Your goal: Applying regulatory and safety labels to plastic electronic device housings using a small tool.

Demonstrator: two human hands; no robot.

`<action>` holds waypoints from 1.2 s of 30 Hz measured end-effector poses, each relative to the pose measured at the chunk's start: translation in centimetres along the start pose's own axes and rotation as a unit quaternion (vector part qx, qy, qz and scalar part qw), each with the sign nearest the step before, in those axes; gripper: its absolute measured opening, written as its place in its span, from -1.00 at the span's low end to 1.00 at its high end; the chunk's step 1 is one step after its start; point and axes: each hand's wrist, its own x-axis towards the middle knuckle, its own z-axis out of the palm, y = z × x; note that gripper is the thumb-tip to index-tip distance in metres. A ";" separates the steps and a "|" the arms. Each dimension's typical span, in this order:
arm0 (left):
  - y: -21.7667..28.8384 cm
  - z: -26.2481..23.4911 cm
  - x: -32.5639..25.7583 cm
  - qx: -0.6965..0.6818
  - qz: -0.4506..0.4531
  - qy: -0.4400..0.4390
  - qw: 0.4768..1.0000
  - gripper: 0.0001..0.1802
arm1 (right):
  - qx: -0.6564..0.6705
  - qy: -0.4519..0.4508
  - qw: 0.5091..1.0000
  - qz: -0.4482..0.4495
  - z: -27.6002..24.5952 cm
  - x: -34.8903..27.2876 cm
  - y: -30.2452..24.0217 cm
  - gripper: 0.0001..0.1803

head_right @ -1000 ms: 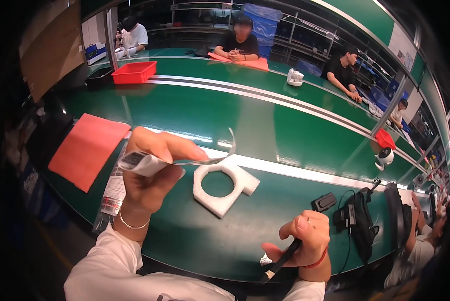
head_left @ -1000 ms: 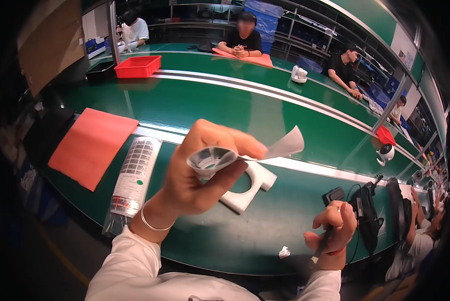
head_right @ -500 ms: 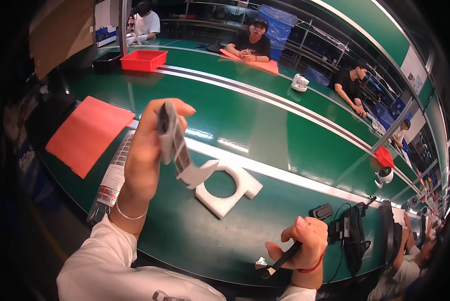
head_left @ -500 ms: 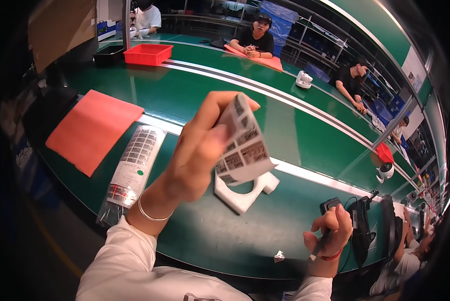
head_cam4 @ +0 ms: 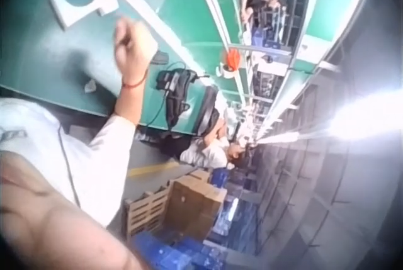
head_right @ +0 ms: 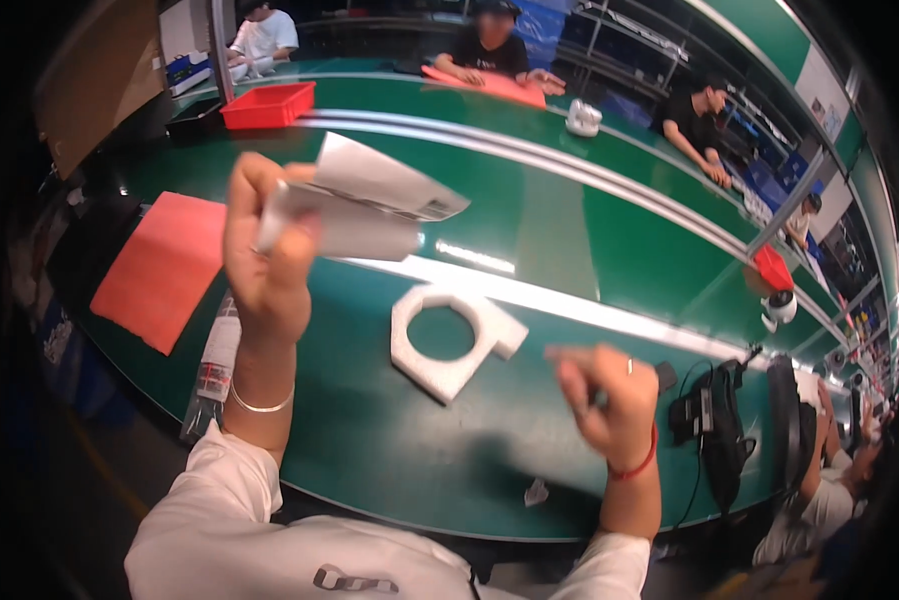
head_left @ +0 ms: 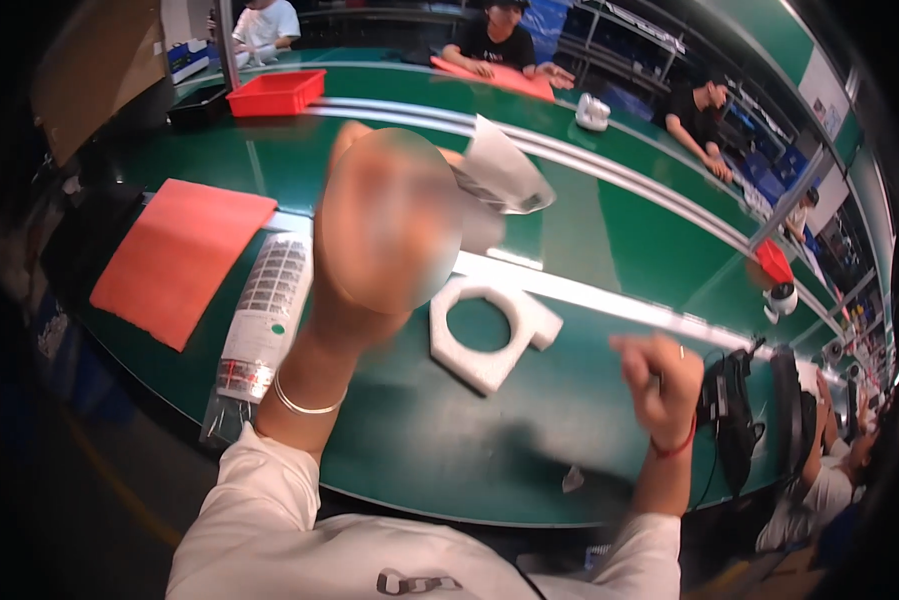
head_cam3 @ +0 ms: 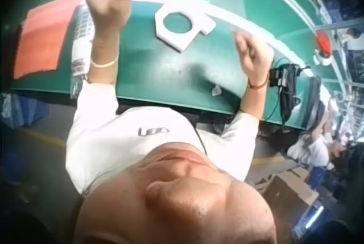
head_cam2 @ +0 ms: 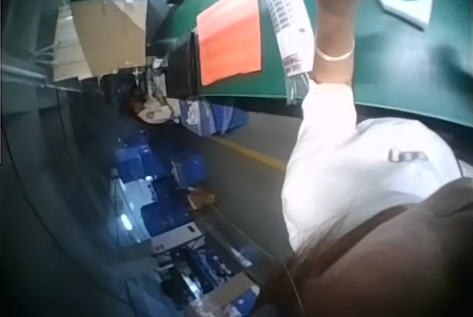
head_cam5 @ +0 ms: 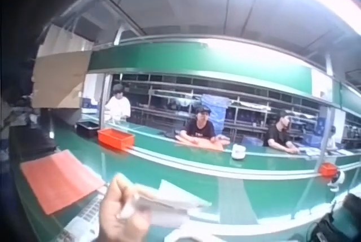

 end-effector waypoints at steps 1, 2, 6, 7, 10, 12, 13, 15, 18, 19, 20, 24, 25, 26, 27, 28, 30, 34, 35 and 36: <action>0.2 0.1 0.1 -0.028 0.017 0.026 0.999 -0.79 | 0.027 -0.006 0.999 0.044 0.7 0.5 0.5 -0.88; -0.3 -0.5 0.4 -0.011 0.033 0.012 0.999 -0.81 | 0.014 -0.019 0.999 0.044 1.4 0.8 1.5 -0.85; -1.1 -0.8 0.7 0.078 0.014 0.018 0.997 -0.73 | -0.100 -0.083 0.990 0.055 5.0 0.6 4.7 -0.69; -1.0 -0.7 0.8 0.106 -0.003 0.015 0.994 -0.69 | -0.132 -0.097 0.984 0.065 6.1 0.4 5.7 -0.56; -1.5 -0.6 0.9 0.206 -0.096 -0.030 0.973 -0.78 | -0.206 -0.165 0.957 0.117 8.8 -0.9 7.7 -0.33; -1.9 -0.6 1.1 0.233 -0.118 -0.046 0.964 -0.80 | -0.204 -0.175 0.956 0.121 10.0 -1.4 8.5 -0.33; -2.1 -0.8 1.0 0.271 -0.115 -0.073 0.953 -0.79 | -0.198 -0.186 0.955 0.122 10.3 -1.5 8.4 -0.32; -2.5 -0.8 0.9 0.309 -0.095 -0.100 0.941 -0.74 | -0.189 -0.195 0.954 0.128 10.0 -1.1 7.8 -0.36; -2.0 -0.7 0.6 0.299 -0.112 -0.136 0.938 -0.73 | -0.158 -0.222 0.956 0.105 9.4 -1.2 7.8 -0.42; -2.1 -0.6 0.6 0.297 -0.091 -0.132 0.941 -0.72 | -0.142 -0.216 0.962 0.092 9.2 -1.1 8.0 -0.42; -2.3 -0.7 0.5 0.294 -0.069 -0.129 0.944 -0.71 | -0.112 -0.234 0.960 0.105 9.0 -1.0 7.9 -0.38; -1.9 -0.7 0.3 0.285 -0.041 -0.090 0.953 -0.74 | -0.034 -0.264 0.953 0.148 8.0 -0.3 8.6 -0.36; -1.3 -0.7 0.5 0.270 -0.050 -0.071 0.959 -0.73 | -0.047 -0.293 0.929 0.220 7.5 0.2 8.8 -0.36; -1.0 -0.8 0.5 0.264 -0.046 -0.075 0.960 -0.73 | -0.059 -0.320 0.899 0.293 7.0 0.5 9.1 -0.35; -0.7 -1.1 0.5 0.256 -0.049 -0.060 0.964 -0.73 | -0.080 -0.353 0.881 0.305 6.7 0.2 9.5 -0.34; -0.6 -1.1 0.8 0.248 -0.048 -0.046 0.967 -0.73 | -0.065 -0.285 0.931 0.218 6.7 -0.3 11.5 -0.36; -0.9 -1.1 1.1 0.231 -0.050 -0.032 0.971 -0.73 | 0.028 -0.161 0.962 0.220 5.8 -0.2 12.3 -0.42; -0.1 -2.1 1.3 0.219 -0.030 -0.002 0.975 -0.75 | 0.742 0.069 0.632 0.213 5.6 3.1 14.3 -0.19; -0.1 -2.2 1.2 0.216 -0.047 0.003 0.975 -0.75 | 0.764 0.099 0.608 0.194 6.0 3.7 14.9 -0.19; -0.3 -1.8 1.5 0.209 -0.045 0.001 0.977 -0.75 | 0.785 0.127 0.582 0.173 6.2 4.5 15.3 -0.19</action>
